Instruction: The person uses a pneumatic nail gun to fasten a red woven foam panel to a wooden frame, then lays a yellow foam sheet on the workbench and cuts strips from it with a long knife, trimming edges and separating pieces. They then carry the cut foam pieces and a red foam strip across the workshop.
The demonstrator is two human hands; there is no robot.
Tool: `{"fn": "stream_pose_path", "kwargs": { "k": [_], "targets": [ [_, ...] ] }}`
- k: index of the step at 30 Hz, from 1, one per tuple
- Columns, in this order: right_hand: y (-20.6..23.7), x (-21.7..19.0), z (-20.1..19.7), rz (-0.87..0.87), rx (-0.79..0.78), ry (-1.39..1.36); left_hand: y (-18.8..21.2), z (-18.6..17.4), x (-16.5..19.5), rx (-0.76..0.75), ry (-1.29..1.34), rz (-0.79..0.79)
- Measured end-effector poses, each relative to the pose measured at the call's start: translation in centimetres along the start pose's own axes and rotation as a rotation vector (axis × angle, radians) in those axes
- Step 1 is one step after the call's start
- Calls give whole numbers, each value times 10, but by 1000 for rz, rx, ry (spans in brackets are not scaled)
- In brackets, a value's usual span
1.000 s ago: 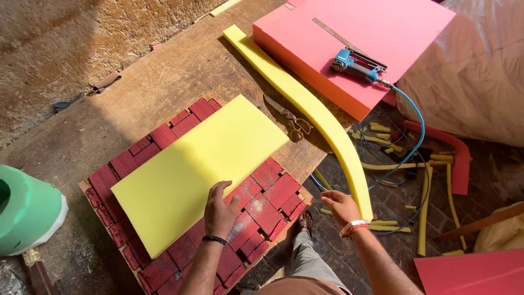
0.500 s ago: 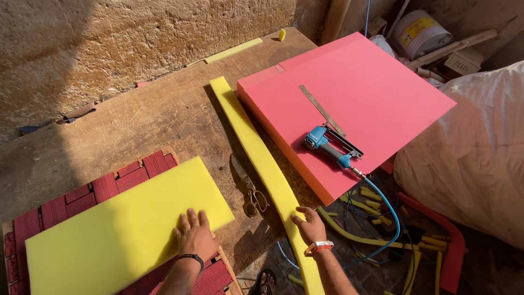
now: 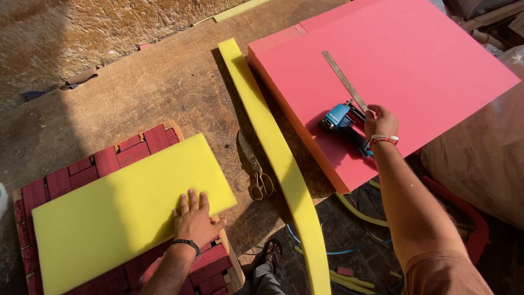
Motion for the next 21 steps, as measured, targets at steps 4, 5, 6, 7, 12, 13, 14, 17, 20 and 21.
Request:
{"fn": "stream_pose_path", "kwargs": {
  "k": [4, 5, 6, 7, 12, 13, 14, 17, 20, 21],
  "targets": [
    [-59, 13, 25, 126, -120, 282, -7, -2, 0, -15, 2, -3],
    [-68, 20, 27, 210, -167, 248, -8, -4, -1, -18, -8, 5],
    [-77, 22, 28, 248, -193, 252, -8, -6, -2, -15, -14, 10],
    [-84, 23, 31, 283, -219, 256, -9, -9, -3, -11, -18, 14],
    [-108, 0, 39, 163, -294, 351, -20, -11, -17, -10, 50, 19],
    [-107, -4, 39, 173, -288, 271, -22, -8, -21, 6, 60, 36],
    [-100, -19, 44, -34, -205, -37, -25, -5, -27, 18, 87, 51],
    [-49, -51, 63, -69, -460, -714, -36, 4, -50, 170, 272, 115],
    [73, -92, 95, -130, -609, -914, -41, 8, -89, 515, 499, 163],
    [116, -111, 114, -114, -596, -862, -45, 4, -111, 623, 481, 155]
  ]
}}
Point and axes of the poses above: each hand's wrist, its own y-axis away from the middle knuckle, its own z-axis out of the palm, x = y × z, the point moved 5 cm from there along -y, towards the middle knuckle, and after that the axes turned 12 degrees about -x, right-handed, at the moved point
